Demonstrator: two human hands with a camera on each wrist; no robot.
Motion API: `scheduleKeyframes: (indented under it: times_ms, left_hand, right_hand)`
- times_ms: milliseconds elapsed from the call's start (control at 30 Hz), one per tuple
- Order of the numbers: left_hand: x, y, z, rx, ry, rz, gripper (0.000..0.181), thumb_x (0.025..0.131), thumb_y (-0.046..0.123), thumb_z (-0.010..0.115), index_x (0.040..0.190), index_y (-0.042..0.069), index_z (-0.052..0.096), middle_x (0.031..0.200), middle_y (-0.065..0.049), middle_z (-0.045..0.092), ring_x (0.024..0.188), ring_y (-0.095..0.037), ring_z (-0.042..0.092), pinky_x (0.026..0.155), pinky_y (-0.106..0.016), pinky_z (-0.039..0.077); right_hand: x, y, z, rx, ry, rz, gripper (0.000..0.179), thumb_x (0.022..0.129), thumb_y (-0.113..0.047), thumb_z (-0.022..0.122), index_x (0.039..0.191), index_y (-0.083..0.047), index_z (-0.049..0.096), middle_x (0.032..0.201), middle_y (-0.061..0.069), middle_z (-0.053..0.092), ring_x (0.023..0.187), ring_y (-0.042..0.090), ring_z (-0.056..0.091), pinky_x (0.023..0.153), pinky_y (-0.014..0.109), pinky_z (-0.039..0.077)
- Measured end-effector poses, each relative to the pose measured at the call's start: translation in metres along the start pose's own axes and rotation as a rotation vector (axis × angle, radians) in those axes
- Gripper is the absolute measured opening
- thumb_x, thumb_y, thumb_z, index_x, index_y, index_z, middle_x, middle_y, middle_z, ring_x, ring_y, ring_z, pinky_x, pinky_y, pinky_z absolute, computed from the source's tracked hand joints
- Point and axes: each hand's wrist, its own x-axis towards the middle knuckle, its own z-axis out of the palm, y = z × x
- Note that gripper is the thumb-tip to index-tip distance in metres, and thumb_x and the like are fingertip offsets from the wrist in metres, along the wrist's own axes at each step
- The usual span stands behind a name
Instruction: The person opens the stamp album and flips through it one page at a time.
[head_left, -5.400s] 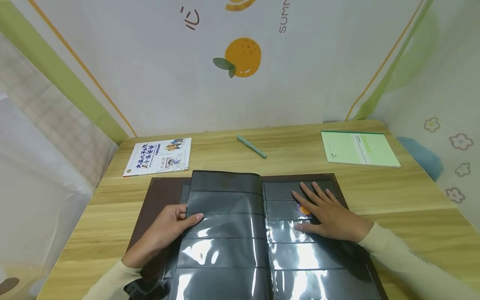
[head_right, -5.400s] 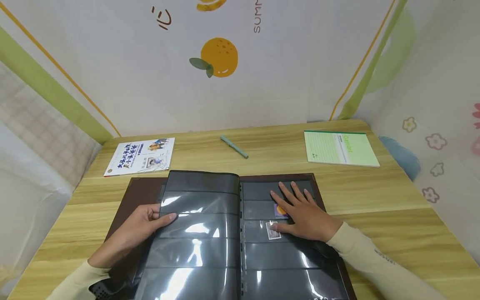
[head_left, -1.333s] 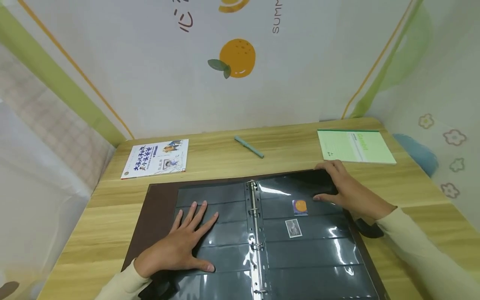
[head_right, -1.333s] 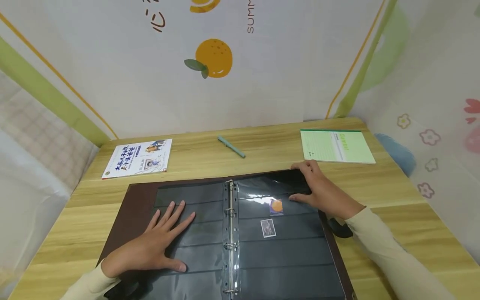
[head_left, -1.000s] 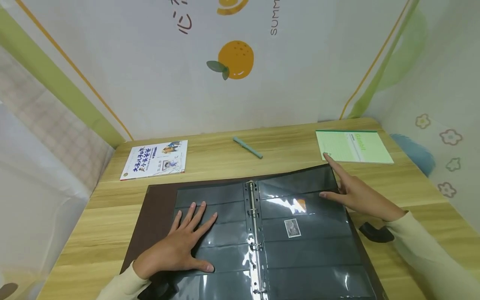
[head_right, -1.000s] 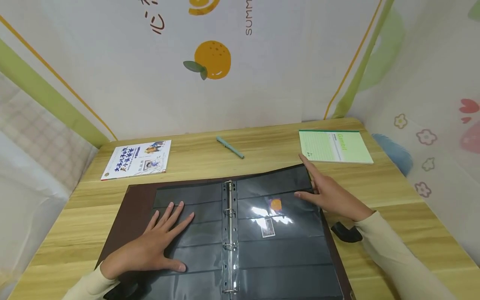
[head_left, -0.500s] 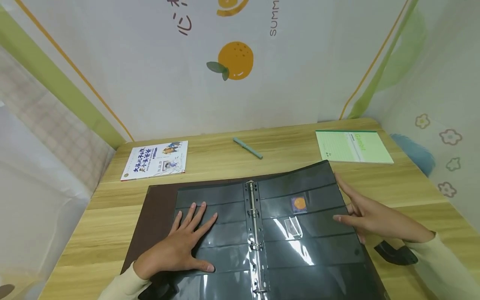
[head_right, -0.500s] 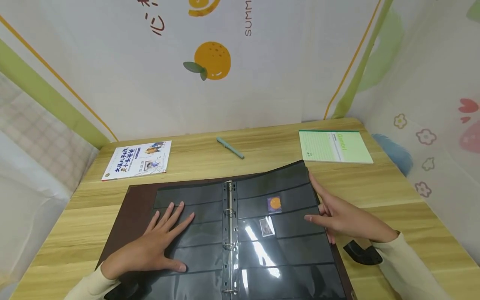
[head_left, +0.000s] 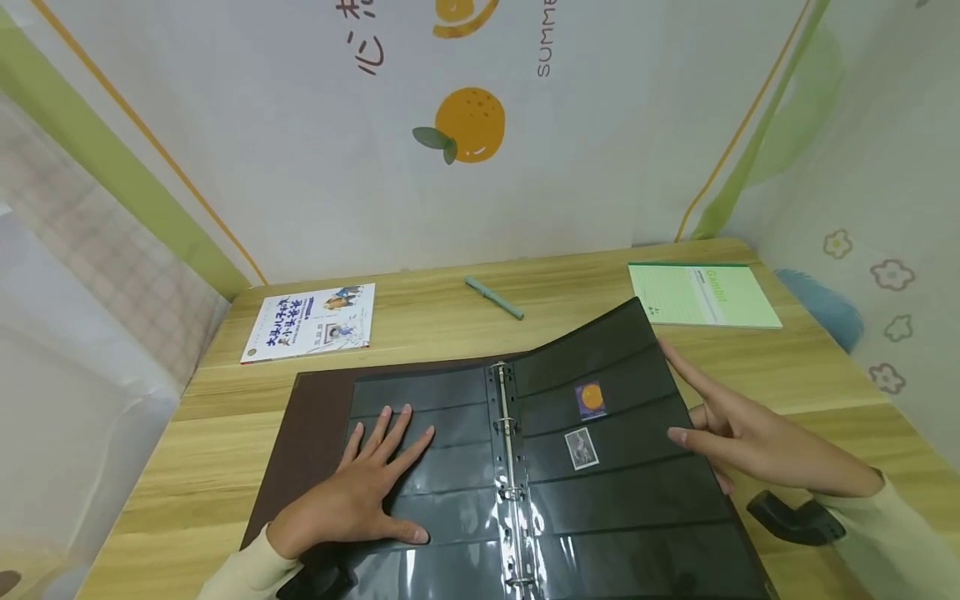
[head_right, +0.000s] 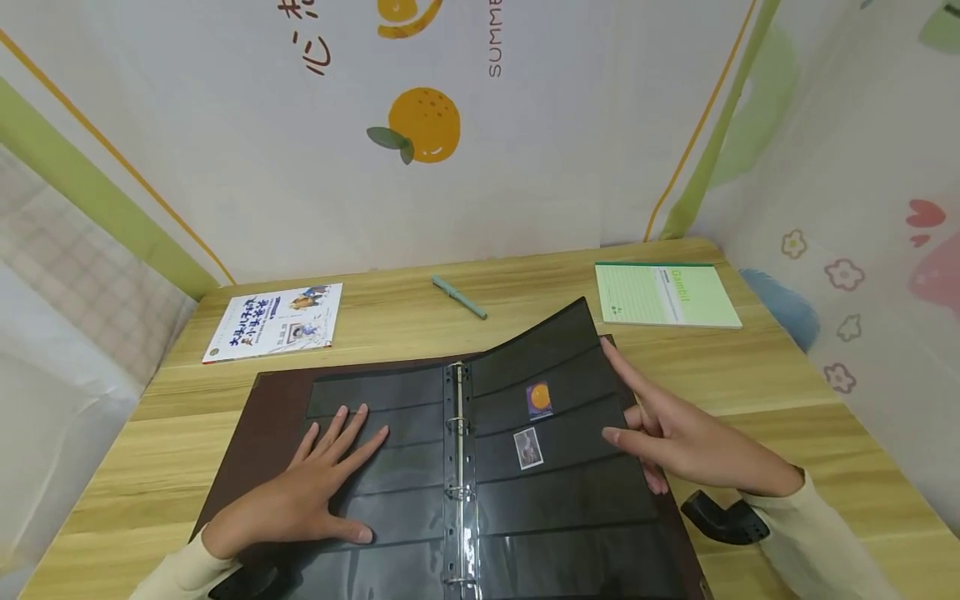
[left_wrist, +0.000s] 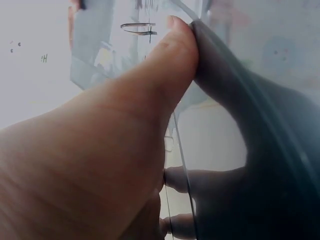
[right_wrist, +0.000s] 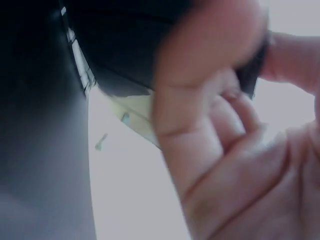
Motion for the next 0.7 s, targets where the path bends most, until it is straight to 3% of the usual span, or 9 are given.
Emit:
scheduleKeyframes:
  times_ms: [233, 500, 700]
  left_hand:
    - [0.000, -0.001, 0.001, 0.003, 0.002, 0.005, 0.117, 0.073, 0.071, 0.076, 0.163, 0.024, 0.019, 0.171, -0.017, -0.005, 0.155, -0.049, -0.009, 0.115, -0.074, -0.006]
    - [-0.001, -0.002, 0.000, -0.001, 0.006, 0.022, 0.116, 0.073, 0.070, 0.076, 0.163, 0.024, 0.019, 0.171, -0.018, -0.004, 0.154, -0.050, -0.008, 0.115, -0.075, -0.006]
    - [-0.001, 0.000, -0.001, 0.008, 0.018, 0.022, 0.116, 0.073, 0.069, 0.077, 0.163, 0.023, 0.020, 0.170, -0.019, -0.003, 0.155, -0.051, -0.007, 0.115, -0.075, -0.005]
  right_hand:
    - [0.022, -0.029, 0.010, -0.047, 0.110, -0.036, 0.086, 0.104, 0.001, 0.049, 0.163, -0.031, -0.004, 0.057, 0.006, 0.045, 0.038, 0.012, 0.050, 0.039, 0.032, 0.048]
    - [0.059, -0.052, 0.030, 0.061, 0.171, -0.134, 0.081, 0.102, 0.002, 0.049, 0.164, -0.028, 0.007, 0.055, 0.006, 0.036, 0.039, 0.019, 0.042, 0.036, 0.033, 0.045]
    - [0.082, -0.063, 0.043, 0.174, 0.199, -0.205, 0.079, 0.102, 0.003, 0.050, 0.164, -0.023, 0.010, 0.053, 0.003, 0.037, 0.036, 0.018, 0.039, 0.033, 0.033, 0.042]
